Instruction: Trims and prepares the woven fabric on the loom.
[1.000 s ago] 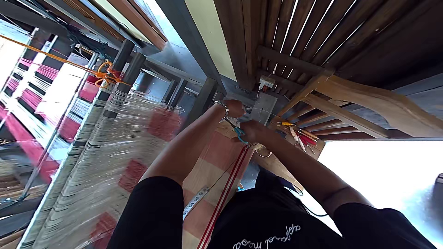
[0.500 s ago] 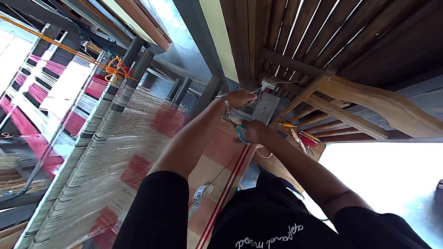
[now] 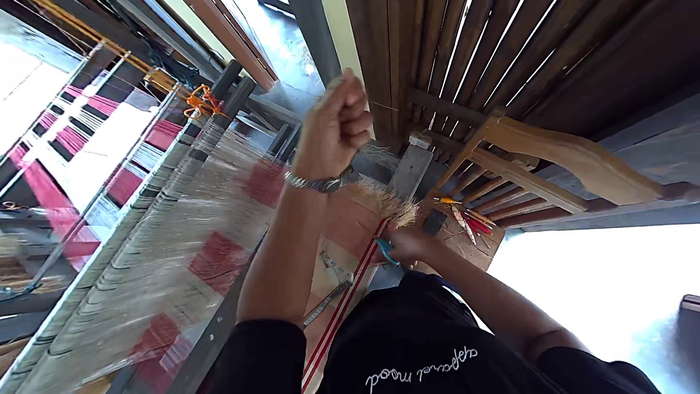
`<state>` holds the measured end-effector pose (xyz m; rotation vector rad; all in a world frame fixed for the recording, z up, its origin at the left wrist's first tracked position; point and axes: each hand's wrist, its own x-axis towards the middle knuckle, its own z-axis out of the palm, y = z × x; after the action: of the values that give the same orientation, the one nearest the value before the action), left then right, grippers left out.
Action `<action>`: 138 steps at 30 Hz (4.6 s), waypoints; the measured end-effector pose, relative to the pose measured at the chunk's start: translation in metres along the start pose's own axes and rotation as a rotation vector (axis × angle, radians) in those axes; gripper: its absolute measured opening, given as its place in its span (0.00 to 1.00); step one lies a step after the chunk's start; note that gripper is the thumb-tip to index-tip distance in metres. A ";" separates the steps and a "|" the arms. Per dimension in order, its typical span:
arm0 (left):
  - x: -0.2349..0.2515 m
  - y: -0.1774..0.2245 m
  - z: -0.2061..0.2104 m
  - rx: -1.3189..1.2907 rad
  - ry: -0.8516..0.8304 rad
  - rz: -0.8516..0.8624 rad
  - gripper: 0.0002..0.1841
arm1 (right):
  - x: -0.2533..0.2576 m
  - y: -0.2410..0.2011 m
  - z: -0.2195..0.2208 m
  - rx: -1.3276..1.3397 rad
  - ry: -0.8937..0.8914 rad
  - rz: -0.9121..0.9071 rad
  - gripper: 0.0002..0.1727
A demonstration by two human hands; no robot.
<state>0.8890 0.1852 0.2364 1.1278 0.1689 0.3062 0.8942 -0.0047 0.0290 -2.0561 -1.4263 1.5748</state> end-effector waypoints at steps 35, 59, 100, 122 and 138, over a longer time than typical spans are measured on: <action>-0.900 -0.133 -0.013 1.270 1.645 -1.022 0.26 | -0.009 -0.288 0.384 0.112 -0.672 -0.558 0.27; -0.881 -0.155 0.025 0.771 1.839 -0.232 0.17 | 0.031 -0.366 0.454 1.057 -1.013 -0.400 0.17; -0.815 -0.214 -0.091 1.476 1.125 -0.269 0.34 | -0.110 -0.300 0.496 0.923 -0.147 -0.646 0.13; -1.280 -0.153 0.034 0.193 2.618 1.238 0.21 | -0.002 -0.458 0.668 0.603 -0.642 -0.270 0.29; -1.117 -0.220 -0.003 0.222 2.042 0.246 0.19 | 0.084 -0.518 0.729 0.637 -0.488 -0.077 0.10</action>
<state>-0.1339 -0.2612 0.0124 0.6232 1.8761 1.6045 -0.0018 0.0510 -0.0013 -1.2945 -0.9072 2.2230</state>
